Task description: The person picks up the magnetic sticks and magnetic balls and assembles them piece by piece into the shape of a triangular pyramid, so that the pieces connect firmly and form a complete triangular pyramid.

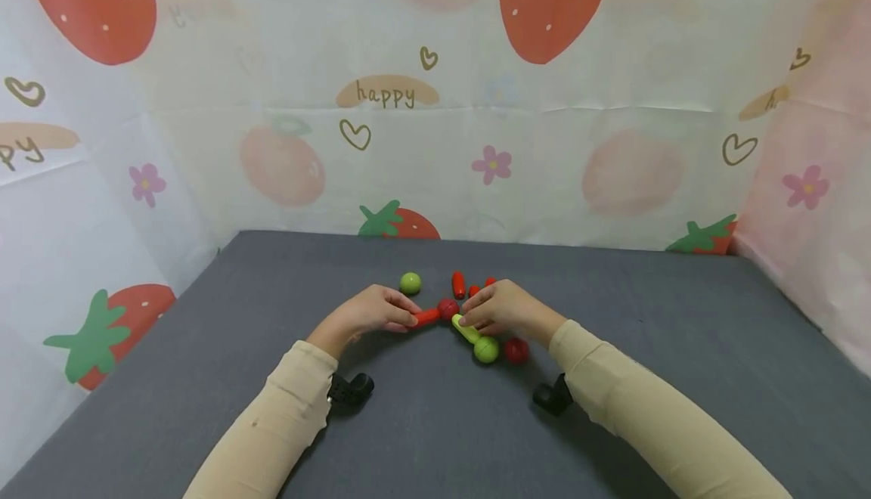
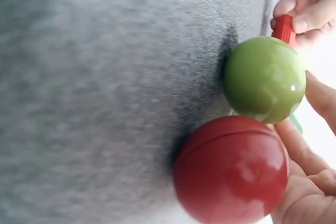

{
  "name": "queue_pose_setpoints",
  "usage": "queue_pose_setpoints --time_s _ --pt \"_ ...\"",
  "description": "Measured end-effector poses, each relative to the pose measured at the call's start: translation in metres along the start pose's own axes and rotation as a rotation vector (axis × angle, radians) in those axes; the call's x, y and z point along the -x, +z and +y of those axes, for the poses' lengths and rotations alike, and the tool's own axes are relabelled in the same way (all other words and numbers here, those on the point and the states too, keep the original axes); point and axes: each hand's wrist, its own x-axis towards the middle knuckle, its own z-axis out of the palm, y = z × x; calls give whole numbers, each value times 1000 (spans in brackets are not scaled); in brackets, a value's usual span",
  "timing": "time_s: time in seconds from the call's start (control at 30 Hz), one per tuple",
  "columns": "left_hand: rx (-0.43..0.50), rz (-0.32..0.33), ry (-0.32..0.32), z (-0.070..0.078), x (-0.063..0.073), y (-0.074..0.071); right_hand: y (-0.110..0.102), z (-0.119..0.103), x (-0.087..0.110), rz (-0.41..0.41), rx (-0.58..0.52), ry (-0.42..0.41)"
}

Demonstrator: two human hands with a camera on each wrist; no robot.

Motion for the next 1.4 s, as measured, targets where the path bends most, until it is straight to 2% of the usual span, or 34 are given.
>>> queue_pose_setpoints --time_s 0.17,0.53,0.8,0.9,1.07,1.13,1.2,1.4 --pt "14 8 -3 1 0 3 5 -3 -5 12 24 -19" --pt "4 11 11 6 -3 12 9 -1 -8 145 39 -14" --pt "-20 13 16 7 -2 10 14 -3 -10 213 53 -21" --pt "4 54 30 6 -3 6 16 -3 -10 219 43 -14" --pt "129 247 32 7 -11 -5 17 -3 -11 207 45 -29" --pt "158 305 18 8 -16 -9 17 -3 -11 203 50 -36" --pt "132 320 6 9 -23 -12 17 -3 -11 206 55 -39" --pt "1 264 -28 12 -37 -17 19 -3 -12 203 46 -40"
